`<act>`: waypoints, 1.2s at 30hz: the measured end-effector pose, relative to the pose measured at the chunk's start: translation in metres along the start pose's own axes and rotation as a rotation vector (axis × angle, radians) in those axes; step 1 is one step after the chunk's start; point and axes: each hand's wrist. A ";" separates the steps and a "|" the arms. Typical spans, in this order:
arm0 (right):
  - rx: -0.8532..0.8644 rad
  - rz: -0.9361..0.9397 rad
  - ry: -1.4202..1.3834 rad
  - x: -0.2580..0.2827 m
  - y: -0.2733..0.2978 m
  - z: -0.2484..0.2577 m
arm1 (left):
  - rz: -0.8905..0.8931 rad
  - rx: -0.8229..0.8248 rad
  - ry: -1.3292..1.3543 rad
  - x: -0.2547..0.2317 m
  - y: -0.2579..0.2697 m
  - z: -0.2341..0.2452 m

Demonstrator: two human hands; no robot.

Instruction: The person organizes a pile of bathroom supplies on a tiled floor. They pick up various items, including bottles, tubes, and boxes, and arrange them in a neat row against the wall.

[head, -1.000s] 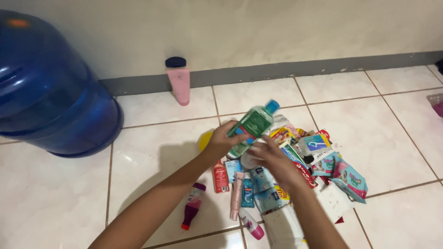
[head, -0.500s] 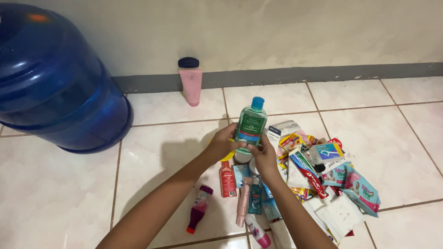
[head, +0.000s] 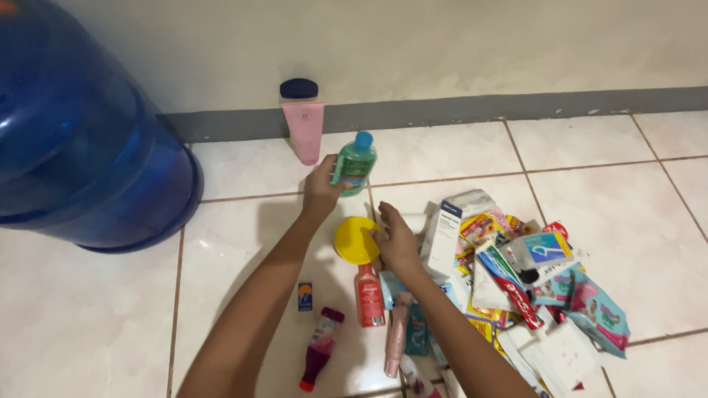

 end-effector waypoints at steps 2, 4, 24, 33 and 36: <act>-0.016 0.032 0.012 0.003 -0.016 -0.002 | -0.047 -0.044 0.022 0.011 -0.008 -0.002; -0.025 0.109 0.014 0.010 -0.039 0.000 | -0.078 -0.058 0.024 0.019 -0.014 -0.003; -0.059 0.152 -0.053 0.039 -0.225 -0.019 | 0.170 -0.375 0.169 0.100 -0.006 0.014; -0.116 0.277 -0.130 0.047 -0.259 -0.040 | 0.190 -0.440 0.241 0.096 -0.013 0.025; -0.067 0.253 -0.262 0.048 -0.267 -0.041 | 0.173 -0.434 0.259 0.096 -0.013 0.025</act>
Point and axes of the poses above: each hand's wrist, its own y-axis away from the middle knuckle, its own z-axis out of the back of the hand, x = y × z, and after that the axes turned 5 degrees about z, right-handed
